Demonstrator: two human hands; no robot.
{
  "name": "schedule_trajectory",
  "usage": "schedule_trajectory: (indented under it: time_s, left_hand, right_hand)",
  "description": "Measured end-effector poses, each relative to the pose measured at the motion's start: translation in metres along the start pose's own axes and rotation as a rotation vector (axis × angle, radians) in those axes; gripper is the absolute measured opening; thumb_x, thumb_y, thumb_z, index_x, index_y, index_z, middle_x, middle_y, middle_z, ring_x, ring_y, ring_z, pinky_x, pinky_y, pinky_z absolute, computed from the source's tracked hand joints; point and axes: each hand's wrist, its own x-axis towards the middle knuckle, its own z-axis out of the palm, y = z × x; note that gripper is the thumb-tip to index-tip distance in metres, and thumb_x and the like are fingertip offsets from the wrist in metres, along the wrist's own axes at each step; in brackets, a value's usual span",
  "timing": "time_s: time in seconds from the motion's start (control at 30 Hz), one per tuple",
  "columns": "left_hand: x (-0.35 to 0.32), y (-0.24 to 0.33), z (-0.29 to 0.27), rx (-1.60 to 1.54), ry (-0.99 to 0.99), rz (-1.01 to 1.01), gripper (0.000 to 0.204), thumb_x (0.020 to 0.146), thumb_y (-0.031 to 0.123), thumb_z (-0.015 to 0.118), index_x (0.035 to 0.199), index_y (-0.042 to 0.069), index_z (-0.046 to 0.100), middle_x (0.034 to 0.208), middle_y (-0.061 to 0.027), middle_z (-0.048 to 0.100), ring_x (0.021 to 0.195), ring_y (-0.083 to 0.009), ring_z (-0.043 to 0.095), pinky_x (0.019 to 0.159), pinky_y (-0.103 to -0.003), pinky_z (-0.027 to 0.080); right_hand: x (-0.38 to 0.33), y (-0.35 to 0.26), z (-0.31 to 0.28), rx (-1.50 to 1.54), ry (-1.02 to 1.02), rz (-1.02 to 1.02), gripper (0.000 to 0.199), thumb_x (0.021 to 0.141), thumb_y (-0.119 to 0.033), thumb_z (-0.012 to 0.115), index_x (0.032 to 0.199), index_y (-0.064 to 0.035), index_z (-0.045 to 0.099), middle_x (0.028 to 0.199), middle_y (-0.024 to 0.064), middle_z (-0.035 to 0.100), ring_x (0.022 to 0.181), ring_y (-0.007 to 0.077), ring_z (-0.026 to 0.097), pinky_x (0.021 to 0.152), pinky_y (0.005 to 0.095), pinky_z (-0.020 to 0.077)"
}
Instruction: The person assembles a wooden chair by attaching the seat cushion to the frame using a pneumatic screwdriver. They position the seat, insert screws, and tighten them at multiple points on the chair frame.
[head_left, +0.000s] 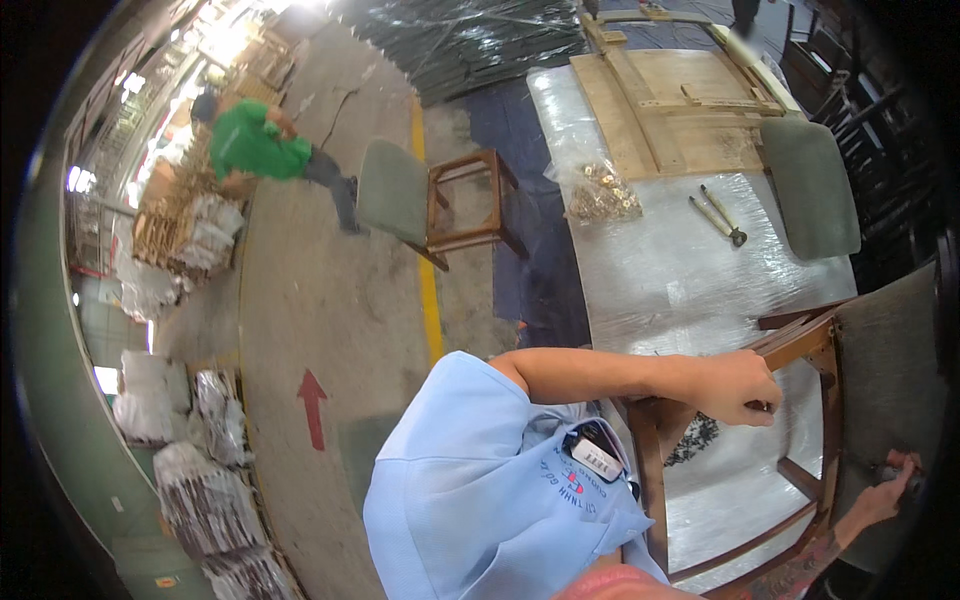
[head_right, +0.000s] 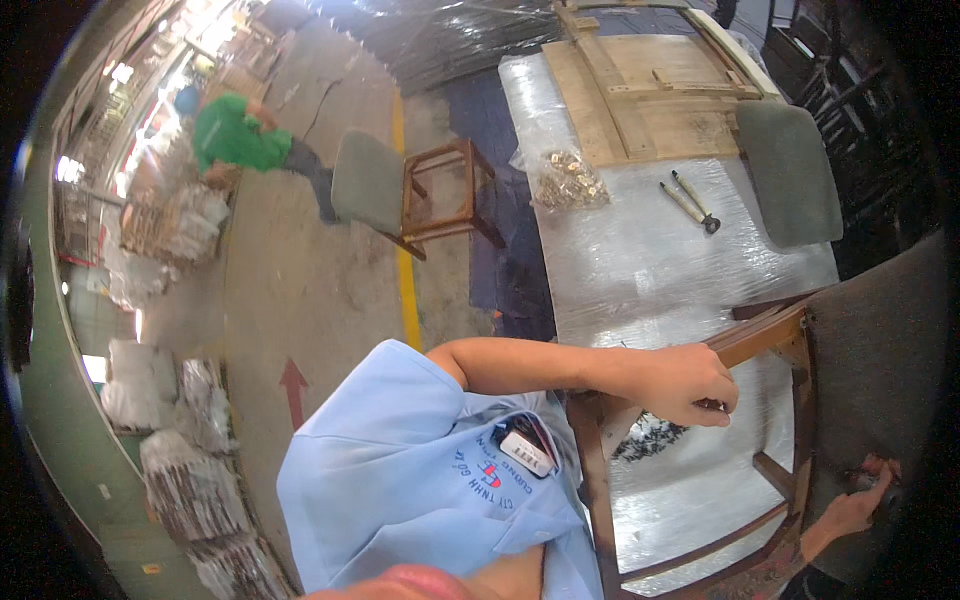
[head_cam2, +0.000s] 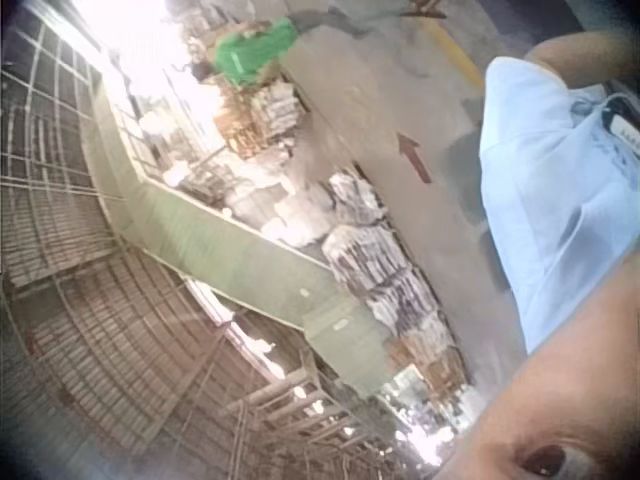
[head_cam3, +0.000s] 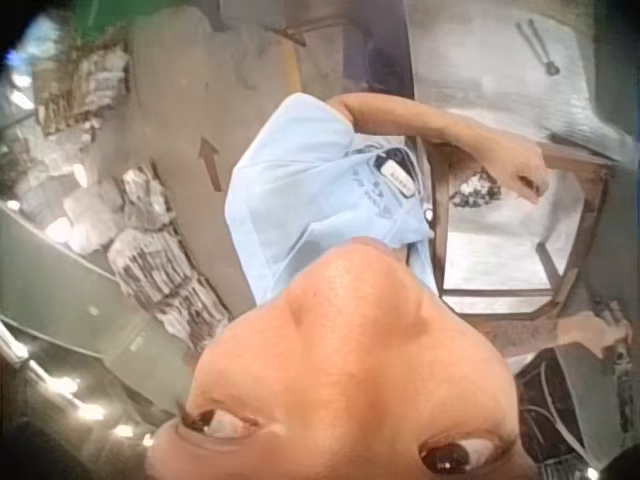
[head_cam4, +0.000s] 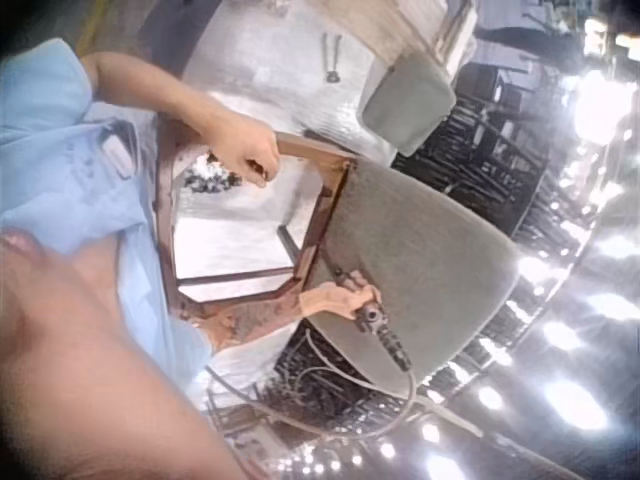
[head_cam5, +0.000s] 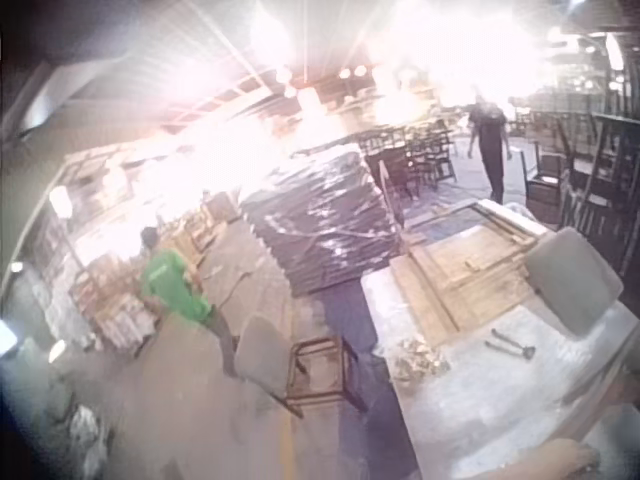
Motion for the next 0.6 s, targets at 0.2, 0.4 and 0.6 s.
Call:
schedule_trajectory:
  time_s: [0.2,0.4,0.6]
  left_hand:
    - [0.007,0.01,-0.005,-0.107,0.034,-0.078,0.015,0.086,0.017,0.069,0.083,0.002,0.068,0.072,-0.0127,0.067,0.065,-0.0267,0.065,0.061,-0.037,0.05]
    - [0.006,0.007,-0.006,-0.117,0.017,-0.073,0.017,0.086,0.017,0.069,0.089,0.001,0.07,0.073,-0.0127,0.068,0.067,-0.0253,0.066,0.064,-0.034,0.052]
    - [0.022,0.039,0.005,0.201,-0.437,-0.148,0.029,0.086,0.031,0.067,0.088,0.003,0.074,0.081,-0.0145,0.072,0.077,-0.0301,0.069,0.07,-0.041,0.053]
  right_hand:
    - [0.017,-0.012,0.013,0.344,0.054,0.184,0.032,0.101,-0.02,0.049,0.12,-0.0019,0.067,0.108,0.0108,0.069,0.1,0.0192,0.065,0.097,0.0318,0.0464]
    - [0.028,-0.046,0.013,0.755,0.085,0.379,0.026,0.097,-0.021,0.06,0.11,0.0005,0.068,0.088,0.0054,0.066,0.082,0.0171,0.061,0.085,0.0326,0.0479]
    - [0.033,-0.076,0.009,0.871,0.124,0.382,0.015,0.094,-0.015,0.062,0.1,-0.0017,0.066,0.083,0.0038,0.062,0.076,0.0133,0.057,0.075,0.0291,0.0463]
